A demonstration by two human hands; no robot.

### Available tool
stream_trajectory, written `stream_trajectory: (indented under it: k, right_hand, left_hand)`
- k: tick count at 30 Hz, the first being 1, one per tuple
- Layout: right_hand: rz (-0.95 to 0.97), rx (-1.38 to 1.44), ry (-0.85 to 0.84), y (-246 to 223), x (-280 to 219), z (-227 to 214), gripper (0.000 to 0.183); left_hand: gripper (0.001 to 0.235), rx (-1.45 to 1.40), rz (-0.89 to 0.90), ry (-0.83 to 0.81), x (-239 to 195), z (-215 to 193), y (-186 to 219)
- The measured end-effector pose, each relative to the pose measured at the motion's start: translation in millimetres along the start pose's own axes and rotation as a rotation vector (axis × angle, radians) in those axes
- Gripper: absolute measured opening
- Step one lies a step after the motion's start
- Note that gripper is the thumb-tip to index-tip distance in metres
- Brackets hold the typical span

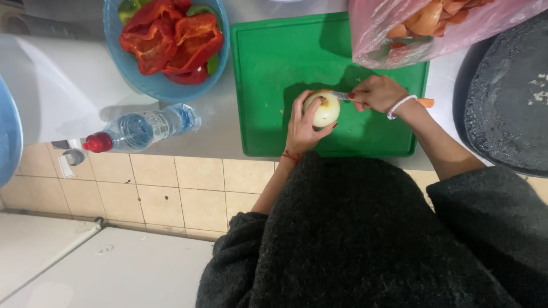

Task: The person peels onions at a prep counter, cutting off the root and stem ends with a small knife and removing the outer skins by hand, dropping the skins into a pink plastic bag. They work through onions one at a time, placing peeled onions aside and cutting some pieces on a green cutting board.

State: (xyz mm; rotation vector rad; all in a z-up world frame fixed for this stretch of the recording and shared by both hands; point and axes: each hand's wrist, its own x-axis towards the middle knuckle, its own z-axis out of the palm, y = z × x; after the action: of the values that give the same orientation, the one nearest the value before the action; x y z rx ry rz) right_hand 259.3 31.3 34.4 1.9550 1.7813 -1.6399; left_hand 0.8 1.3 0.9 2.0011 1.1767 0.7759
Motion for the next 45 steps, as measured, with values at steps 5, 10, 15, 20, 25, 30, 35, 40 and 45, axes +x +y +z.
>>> stream_trajectory:
  k: [5,10,15,20,25,30,35,40,45]
  right_hand:
    - [-0.093,-0.142,0.357,-5,-25,37,0.029]
    - [-0.101,-0.305,0.656,-15,-57,74,0.026]
    - [0.004,-0.233,0.684,-12,-72,81,0.024]
    - [-0.033,0.173,0.605,-5,-76,74,0.023]
    - [-0.223,0.212,0.817,-31,-42,68,0.023]
    - [-0.457,0.162,0.737,-24,-4,66,0.020]
    - [-0.473,-0.133,0.618,-27,2,50,0.016]
    - [-0.437,-0.135,0.536,-22,27,33,0.009]
    - [-0.432,0.047,0.463,-19,35,32,0.011]
  left_hand:
    - [0.068,-0.033,-0.063,-0.042,5,-3,6]
    - [0.066,0.007,0.045,-0.046,1,-2,0]
    - [0.064,-0.016,0.033,-0.083,0,-8,1]
    - [0.067,-0.042,0.035,-0.019,4,-7,5]
    - [0.068,-0.036,-0.006,-0.052,3,-8,-1]
    - [0.070,-0.071,0.038,0.003,1,-6,-8]
    - [0.071,-0.041,0.005,-0.050,5,-5,1]
    - [0.073,-0.021,0.033,-0.023,10,6,-8]
    - [0.072,-0.087,-0.049,-0.032,3,3,-7]
